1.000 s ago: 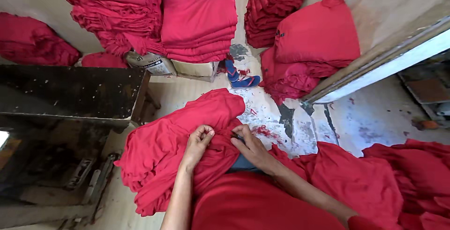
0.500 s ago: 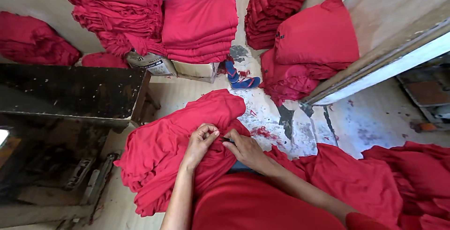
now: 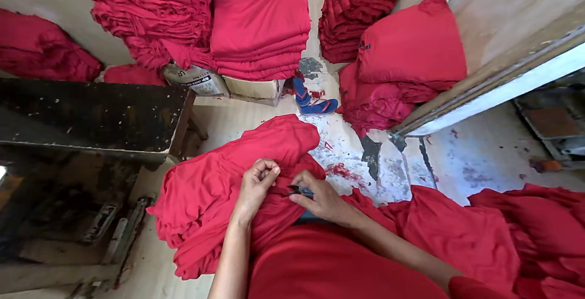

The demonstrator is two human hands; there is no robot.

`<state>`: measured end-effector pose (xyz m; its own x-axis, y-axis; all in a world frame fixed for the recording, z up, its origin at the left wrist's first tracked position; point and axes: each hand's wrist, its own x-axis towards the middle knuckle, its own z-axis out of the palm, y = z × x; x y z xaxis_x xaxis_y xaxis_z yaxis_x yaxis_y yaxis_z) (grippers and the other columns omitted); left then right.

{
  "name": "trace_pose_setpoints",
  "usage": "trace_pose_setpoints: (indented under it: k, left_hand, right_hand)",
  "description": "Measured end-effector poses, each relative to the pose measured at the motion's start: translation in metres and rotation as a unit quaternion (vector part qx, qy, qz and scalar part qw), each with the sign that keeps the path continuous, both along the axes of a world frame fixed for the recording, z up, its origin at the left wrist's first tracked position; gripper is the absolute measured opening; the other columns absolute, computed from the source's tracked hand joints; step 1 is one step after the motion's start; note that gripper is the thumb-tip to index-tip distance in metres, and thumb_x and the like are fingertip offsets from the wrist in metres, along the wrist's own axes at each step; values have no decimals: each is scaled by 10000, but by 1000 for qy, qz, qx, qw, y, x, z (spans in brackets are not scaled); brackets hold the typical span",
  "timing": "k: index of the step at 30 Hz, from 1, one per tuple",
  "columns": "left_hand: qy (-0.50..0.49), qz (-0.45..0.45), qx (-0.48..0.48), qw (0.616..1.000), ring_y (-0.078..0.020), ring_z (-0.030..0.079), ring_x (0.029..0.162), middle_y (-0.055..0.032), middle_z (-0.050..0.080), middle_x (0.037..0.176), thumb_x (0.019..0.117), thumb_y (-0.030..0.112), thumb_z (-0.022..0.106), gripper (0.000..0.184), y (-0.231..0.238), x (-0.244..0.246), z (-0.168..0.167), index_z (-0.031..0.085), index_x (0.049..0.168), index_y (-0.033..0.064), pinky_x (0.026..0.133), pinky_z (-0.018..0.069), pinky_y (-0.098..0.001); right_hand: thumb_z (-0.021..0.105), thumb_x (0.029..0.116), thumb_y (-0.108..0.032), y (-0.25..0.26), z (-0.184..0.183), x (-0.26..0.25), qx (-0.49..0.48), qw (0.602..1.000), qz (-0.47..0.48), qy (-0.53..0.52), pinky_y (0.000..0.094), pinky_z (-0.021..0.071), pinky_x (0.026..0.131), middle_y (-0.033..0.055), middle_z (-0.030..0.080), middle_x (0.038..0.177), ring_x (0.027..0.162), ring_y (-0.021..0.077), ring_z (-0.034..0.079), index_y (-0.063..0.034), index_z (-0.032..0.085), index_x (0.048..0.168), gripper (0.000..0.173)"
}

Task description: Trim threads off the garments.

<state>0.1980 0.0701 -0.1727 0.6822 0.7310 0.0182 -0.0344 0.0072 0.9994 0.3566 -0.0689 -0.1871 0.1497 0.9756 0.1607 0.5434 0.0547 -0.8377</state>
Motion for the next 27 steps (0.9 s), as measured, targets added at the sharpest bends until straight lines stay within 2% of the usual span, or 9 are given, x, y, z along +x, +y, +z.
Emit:
trace_pose_setpoints:
  k: [3,6,11,15,18,20,22,24,27]
  left_hand:
    - [-39,34,21,998,-50,638,807,2,677,1008,981,34,568,111,-5,-31,15,677,971,18,719,563,-237]
    - [-49,100,76,991,-47,655,862,39,681,1090,977,93,603,103,-12,-83,27,705,984,103,725,576,-217]
    - [35,278,77,957,6,651,860,149,701,1072,997,202,630,131,-33,-205,31,724,1061,266,725,561,-178]
    - [194,453,91,865,4,656,792,111,677,835,1063,127,415,275,-52,-273,23,641,936,38,801,562,-230]
    - [264,485,25,834,-41,675,910,20,717,908,1115,351,236,569,-73,-285,19,639,1023,-40,881,543,-296]
    - [242,434,-26,867,-81,652,1083,-25,697,1165,1088,482,293,590,-81,-283,5,569,1273,-6,904,540,-323]
    - [206,360,-56,908,-122,613,1175,-93,603,1344,1031,402,517,619,-84,-264,-8,396,1466,-21,943,547,-353]
    - [208,313,-72,924,-97,657,1045,-86,649,1204,953,197,645,556,-85,-242,-14,450,1404,-63,906,575,-325]
    - [252,314,-74,912,-65,689,809,-16,708,889,935,64,669,152,-80,-237,-15,646,1059,-22,785,596,-293]
  right_hand:
    - [726,938,-292,-8,2,10,23,991,-93,97,298,547,706,57,671,858,758,89,627,34,606,1168,416]
    - [569,1037,-205,-14,-2,27,41,970,-197,138,237,517,666,23,652,834,699,38,592,21,609,1098,238]
    - [428,1081,-165,-23,-9,49,28,957,-244,158,210,487,584,-16,624,767,610,32,554,15,609,1110,256]
    - [509,1060,-167,-21,-9,47,7,963,-223,151,184,461,527,-12,672,807,555,10,536,-16,627,1080,193]
    - [538,1053,-182,-11,-8,35,-13,973,-183,139,192,465,516,-4,706,850,544,13,539,-31,665,1059,197]
    - [550,1049,-213,-2,-6,22,-25,985,-135,103,220,505,558,27,726,930,600,27,583,-28,689,1089,235]
    - [599,1026,-313,7,0,13,-69,995,-61,43,343,580,803,95,733,1093,877,131,694,-29,702,1201,348]
    - [667,982,-348,16,8,7,-124,992,15,-22,513,520,969,185,702,1158,1068,294,675,8,703,1222,432]
    - [649,984,-223,21,11,15,-90,988,34,-124,580,548,858,191,714,1012,944,351,700,8,736,1050,256]
